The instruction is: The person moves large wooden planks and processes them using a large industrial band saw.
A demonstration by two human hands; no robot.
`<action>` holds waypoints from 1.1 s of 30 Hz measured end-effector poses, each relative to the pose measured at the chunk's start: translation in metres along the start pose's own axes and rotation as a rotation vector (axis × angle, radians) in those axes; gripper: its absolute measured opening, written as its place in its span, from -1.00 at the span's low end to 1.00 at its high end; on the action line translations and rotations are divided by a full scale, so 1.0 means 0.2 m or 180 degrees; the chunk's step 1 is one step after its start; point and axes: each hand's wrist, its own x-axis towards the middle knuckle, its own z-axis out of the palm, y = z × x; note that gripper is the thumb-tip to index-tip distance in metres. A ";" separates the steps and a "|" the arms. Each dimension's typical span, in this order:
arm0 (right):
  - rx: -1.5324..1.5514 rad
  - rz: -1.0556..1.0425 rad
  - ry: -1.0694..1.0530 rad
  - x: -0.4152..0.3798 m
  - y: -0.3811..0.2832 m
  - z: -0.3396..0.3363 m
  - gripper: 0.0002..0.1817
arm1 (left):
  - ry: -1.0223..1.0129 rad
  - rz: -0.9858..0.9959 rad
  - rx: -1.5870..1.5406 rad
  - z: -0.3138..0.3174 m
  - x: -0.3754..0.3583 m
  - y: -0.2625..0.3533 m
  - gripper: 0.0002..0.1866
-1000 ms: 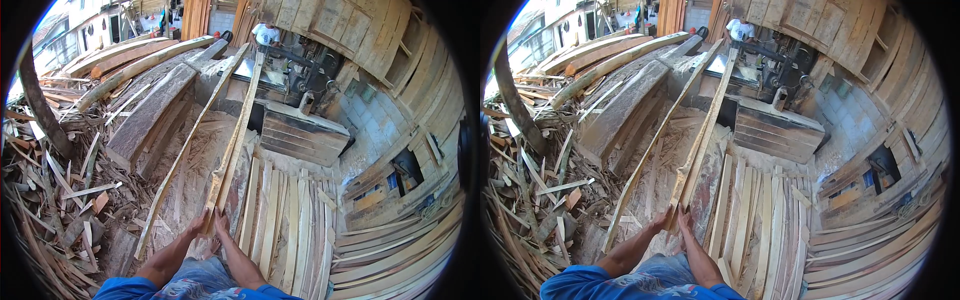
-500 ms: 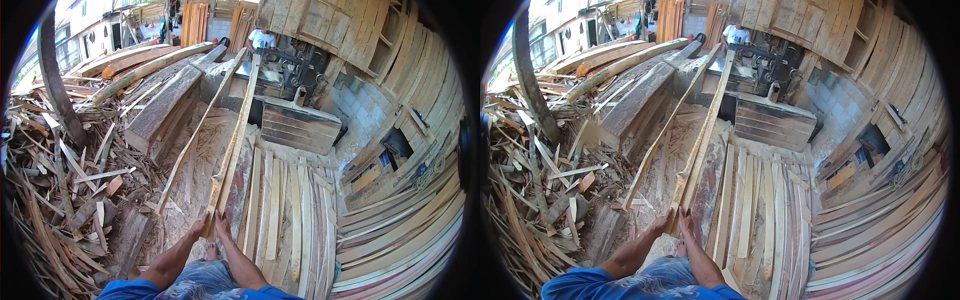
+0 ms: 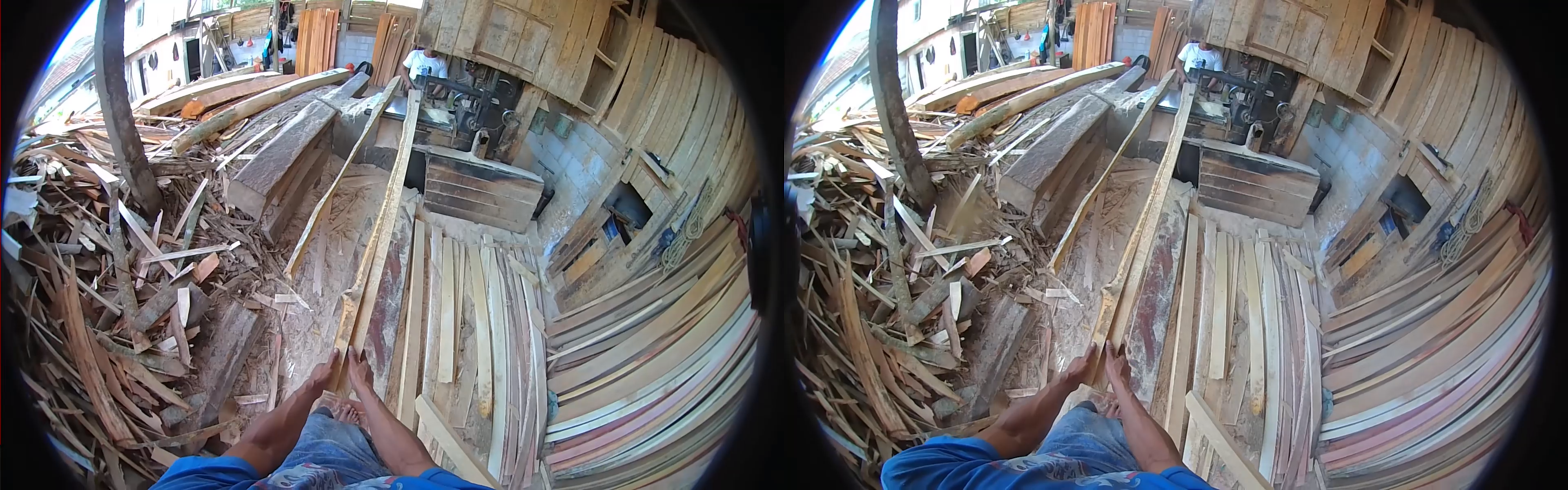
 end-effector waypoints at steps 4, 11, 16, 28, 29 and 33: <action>0.0009 0.0098 -0.0011 -0.35 0.11 0.06 -0.15 | 0.0095 -0.0229 -0.0361 0.06 -0.21 -0.30 -0.07; 0.0107 -0.0005 -0.0059 -0.93 0.45 0.17 -0.17 | 0.0023 -0.0345 -0.0763 0.14 -0.71 -0.75 -0.13; 0.0144 -0.0128 -0.0066 -1.35 0.61 0.22 -0.17 | -0.0062 0.0814 0.0639 0.15 -1.10 -1.03 -0.29; -0.0103 -0.0045 0.0166 -2.23 0.98 0.30 -0.10 | -0.0260 0.1341 0.0975 0.27 -1.77 -1.67 -0.34; -0.0032 0.0006 0.0013 -2.32 1.02 0.26 -0.16 | -0.0345 0.1397 0.0626 0.29 -1.81 -1.74 -0.30; 0.1034 -0.0156 0.0045 -2.73 1.25 -0.12 -0.42 | -0.0646 0.0111 -0.1865 0.40 -2.15 -1.73 -0.17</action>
